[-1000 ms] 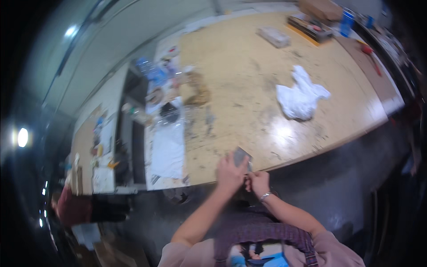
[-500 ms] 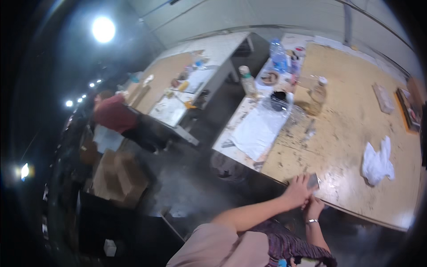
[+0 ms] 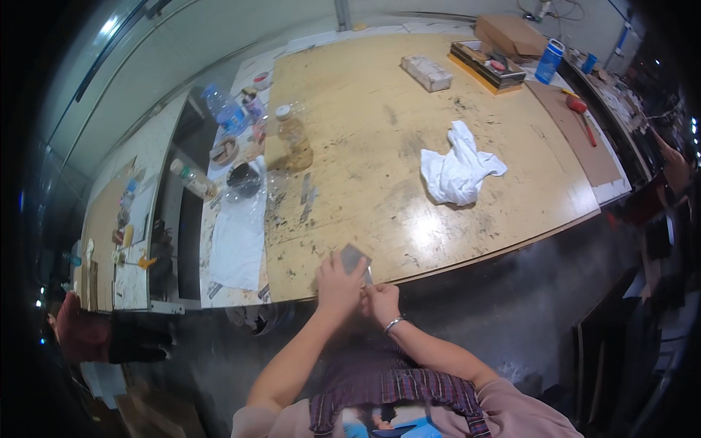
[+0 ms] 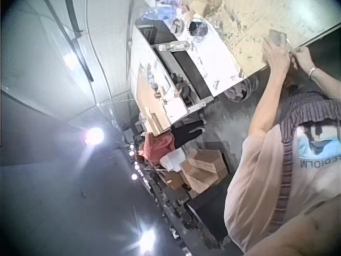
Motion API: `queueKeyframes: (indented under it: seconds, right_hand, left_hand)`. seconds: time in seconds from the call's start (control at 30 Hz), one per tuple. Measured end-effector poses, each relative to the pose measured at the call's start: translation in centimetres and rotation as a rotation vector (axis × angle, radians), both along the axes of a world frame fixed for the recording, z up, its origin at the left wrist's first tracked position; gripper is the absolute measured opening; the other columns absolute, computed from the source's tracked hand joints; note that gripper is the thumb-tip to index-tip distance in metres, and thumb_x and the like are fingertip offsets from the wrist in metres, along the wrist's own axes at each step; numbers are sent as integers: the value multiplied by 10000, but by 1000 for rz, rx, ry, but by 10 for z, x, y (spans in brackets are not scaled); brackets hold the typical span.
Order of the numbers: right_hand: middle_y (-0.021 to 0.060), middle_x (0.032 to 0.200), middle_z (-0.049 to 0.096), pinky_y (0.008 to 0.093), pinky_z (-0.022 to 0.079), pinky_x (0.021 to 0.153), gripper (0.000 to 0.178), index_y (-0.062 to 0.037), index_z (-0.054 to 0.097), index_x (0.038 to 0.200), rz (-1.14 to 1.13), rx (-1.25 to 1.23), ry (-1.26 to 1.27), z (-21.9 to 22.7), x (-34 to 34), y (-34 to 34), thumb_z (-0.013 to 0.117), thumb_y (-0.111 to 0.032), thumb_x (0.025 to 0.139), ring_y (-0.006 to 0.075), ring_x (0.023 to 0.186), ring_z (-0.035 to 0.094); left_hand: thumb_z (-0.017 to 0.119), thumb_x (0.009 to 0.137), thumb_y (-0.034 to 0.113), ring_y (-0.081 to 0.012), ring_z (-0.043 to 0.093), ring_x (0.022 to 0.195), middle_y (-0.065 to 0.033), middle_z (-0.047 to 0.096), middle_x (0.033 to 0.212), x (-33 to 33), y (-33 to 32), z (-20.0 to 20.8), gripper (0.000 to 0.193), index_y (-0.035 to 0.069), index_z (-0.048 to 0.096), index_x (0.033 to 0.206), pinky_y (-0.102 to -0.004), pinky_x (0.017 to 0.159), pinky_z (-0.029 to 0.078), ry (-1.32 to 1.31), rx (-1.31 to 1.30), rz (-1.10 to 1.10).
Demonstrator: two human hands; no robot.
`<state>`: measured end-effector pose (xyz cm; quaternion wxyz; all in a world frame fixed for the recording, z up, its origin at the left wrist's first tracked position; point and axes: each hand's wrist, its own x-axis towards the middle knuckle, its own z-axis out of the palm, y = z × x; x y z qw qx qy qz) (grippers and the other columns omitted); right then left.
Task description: The person sands a small metal tool on a workbench using a sanding block. They then move to a large black wooden furniture piece and sand its edges and surfaces with the same block.
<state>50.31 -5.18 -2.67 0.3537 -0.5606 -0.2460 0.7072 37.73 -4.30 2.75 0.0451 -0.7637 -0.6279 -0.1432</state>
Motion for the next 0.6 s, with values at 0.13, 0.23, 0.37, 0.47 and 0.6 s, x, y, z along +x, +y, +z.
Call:
queueKeyframes:
  seconds: [0.13, 0.23, 0.37, 0.47, 0.6]
  right_hand:
    - [107, 596, 620, 327, 472, 367, 257, 16, 630, 784, -38, 37, 25, -12, 9, -1, 553, -133, 979, 199, 425, 588]
    - [147, 660, 665, 343, 510, 406, 193, 26, 683, 851, 17, -17, -69, -3, -5, 1, 543, -65, 948, 222, 469, 629]
    - [96, 637, 656, 316, 488, 375, 240, 9, 697, 847, 9, 1, -104, -57, -24, 8, 566, -167, 944, 180, 435, 608]
    - [127, 622, 681, 327, 482, 387, 186, 26, 725, 881, -32, 36, -103, -43, -24, 9, 605, -110, 927, 182, 419, 602]
    - [126, 602, 665, 341, 470, 376, 228, 54, 679, 764, -145, 32, -135, -11, -18, 6, 576, -72, 923, 189, 420, 604]
  left_hand:
    - [729, 788, 232, -436, 503, 1118, -260, 506, 1304, 12, -27, 11, 481, 212, 660, 1263, -546, 926, 405, -21, -51, -73]
    - [728, 771, 231, -505, 516, 1146, -317, 508, 1360, -7, -1, -11, 484, 169, 676, 1248, -601, 933, 411, -84, 9, -77]
    - [730, 824, 336, -520, 490, 1208, -312, 494, 1396, -10, 7, -29, 566, 225, 611, 1366, -619, 1006, 391, 17, -24, -92]
    - [742, 844, 329, -515, 511, 1207, -320, 521, 1374, -9, -28, 10, 588, 289, 595, 1412, -601, 991, 432, 11, -92, -89]
    - [711, 864, 300, -492, 534, 1186, -329, 521, 1365, 1, 9, 10, 503, 277, 632, 1361, -619, 980, 431, -15, -136, -67]
